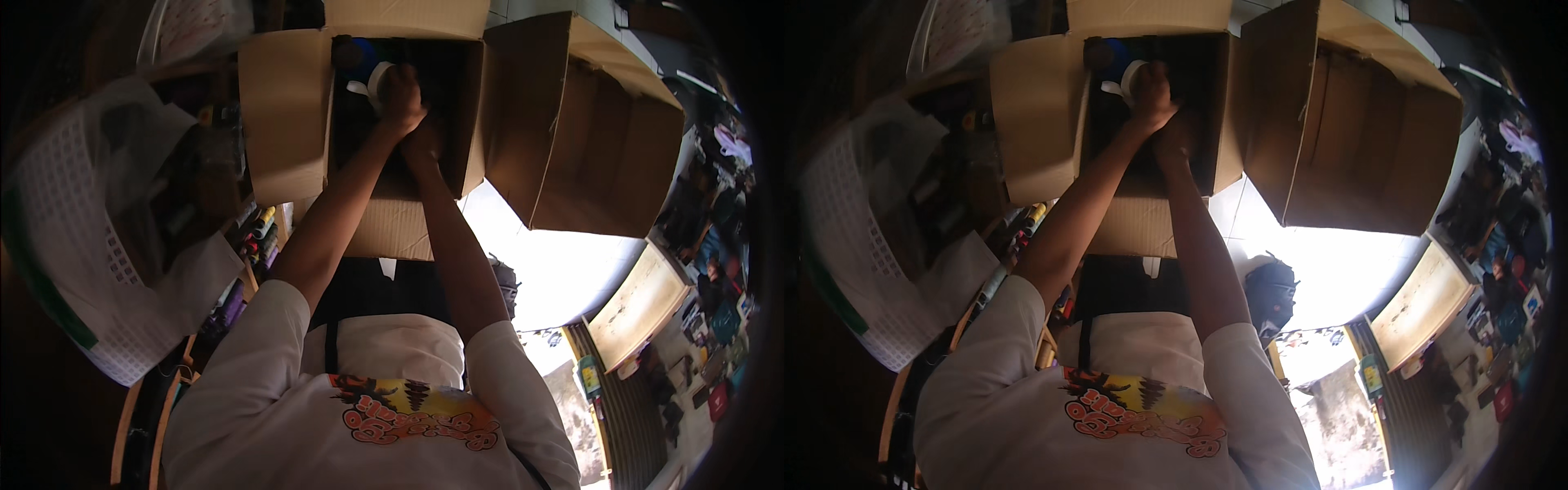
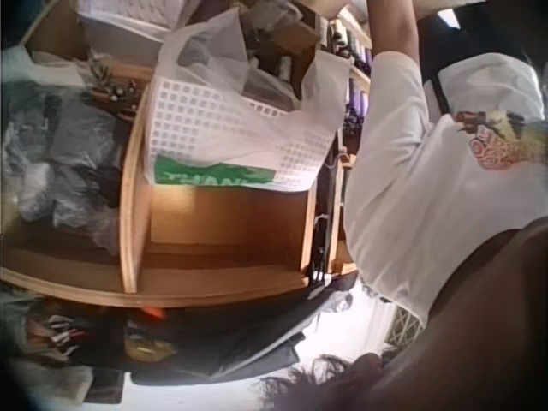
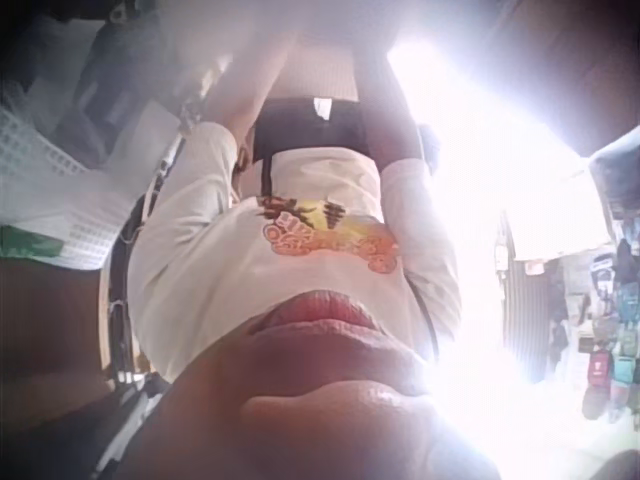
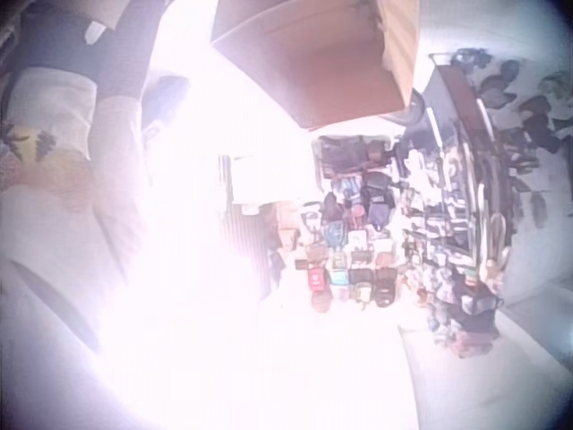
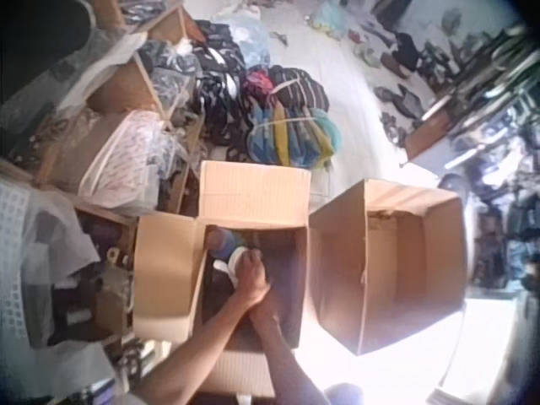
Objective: The person picks up several rolls of ribbon and tape from boxes on a chair and places them onto a storage shelf according to their color and size.
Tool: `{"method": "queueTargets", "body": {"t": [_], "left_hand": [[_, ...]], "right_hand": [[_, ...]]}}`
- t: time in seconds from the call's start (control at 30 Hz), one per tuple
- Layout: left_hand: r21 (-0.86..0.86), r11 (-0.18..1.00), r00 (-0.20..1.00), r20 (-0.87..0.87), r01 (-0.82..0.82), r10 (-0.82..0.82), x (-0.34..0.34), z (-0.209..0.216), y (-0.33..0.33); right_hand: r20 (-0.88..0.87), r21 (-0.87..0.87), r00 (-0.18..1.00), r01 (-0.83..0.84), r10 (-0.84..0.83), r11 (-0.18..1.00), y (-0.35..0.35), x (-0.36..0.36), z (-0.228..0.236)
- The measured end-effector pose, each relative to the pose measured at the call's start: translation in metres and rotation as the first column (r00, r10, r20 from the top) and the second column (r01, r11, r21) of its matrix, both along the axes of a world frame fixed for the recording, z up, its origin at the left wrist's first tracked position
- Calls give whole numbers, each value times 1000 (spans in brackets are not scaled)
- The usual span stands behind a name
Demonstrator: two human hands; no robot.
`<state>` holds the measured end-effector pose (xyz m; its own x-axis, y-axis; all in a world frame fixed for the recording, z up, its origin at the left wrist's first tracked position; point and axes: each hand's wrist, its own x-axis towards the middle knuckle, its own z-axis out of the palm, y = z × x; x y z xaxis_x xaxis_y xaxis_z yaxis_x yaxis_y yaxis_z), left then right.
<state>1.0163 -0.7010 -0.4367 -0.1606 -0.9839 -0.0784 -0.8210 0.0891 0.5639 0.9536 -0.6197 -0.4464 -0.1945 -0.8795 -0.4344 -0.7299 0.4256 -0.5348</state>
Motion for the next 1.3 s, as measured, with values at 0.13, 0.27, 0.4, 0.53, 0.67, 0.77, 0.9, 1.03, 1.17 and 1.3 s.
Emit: {"method": "queueTargets", "body": {"t": [0.13, 0.27, 0.4, 0.53, 0.67, 0.77, 0.9, 1.03, 1.17, 1.3], "left_hand": [[-25, 1000, 963, -270, -9, 2, 4, -5, 6], [-3, 999, 963, -267, -41, 39, 19, 18, 5], [328, 944, 763, -599, -43, 242, 39, 92, 12], [487, 853, 570, -654, -185, 497, 101, 106, 47], [390, 912, 626, -681, -130, 380, 91, 148, 69], [423, 881, 523, -713, -212, 468, 99, 138, 86], [529, 798, 460, -654, -290, 601, 119, 171, 96], [526, 802, 450, -666, -282, 595, 136, 186, 98], [491, 851, 501, -697, -187, 512, 139, 198, 94], [365, 922, 538, -755, -128, 374, 139, 217, 96]], "right_hand": [[-392, -45, 920, -11, -8, 999, 1, 1, 2], [-506, -72, 863, -62, 17, 995, 5, 3, -4], [-445, -626, 873, -144, -200, 767, 25, -16, -45], [154, -417, 976, -78, 155, 905, -6, -10, 9], [-267, -412, 963, -95, -21, 906, 19, -11, -37], [-301, -521, 950, -237, 83, 820, 10, -18, -32], [124, -191, 989, 98, -76, 977, 17, -17, 69], [321, -124, 919, 283, -231, 951, 60, -37, 106], [218, -532, 947, 317, -235, 785, 71, -34, 142], [305, -557, 895, 445, -325, 702, 55, -34, 235]]}}
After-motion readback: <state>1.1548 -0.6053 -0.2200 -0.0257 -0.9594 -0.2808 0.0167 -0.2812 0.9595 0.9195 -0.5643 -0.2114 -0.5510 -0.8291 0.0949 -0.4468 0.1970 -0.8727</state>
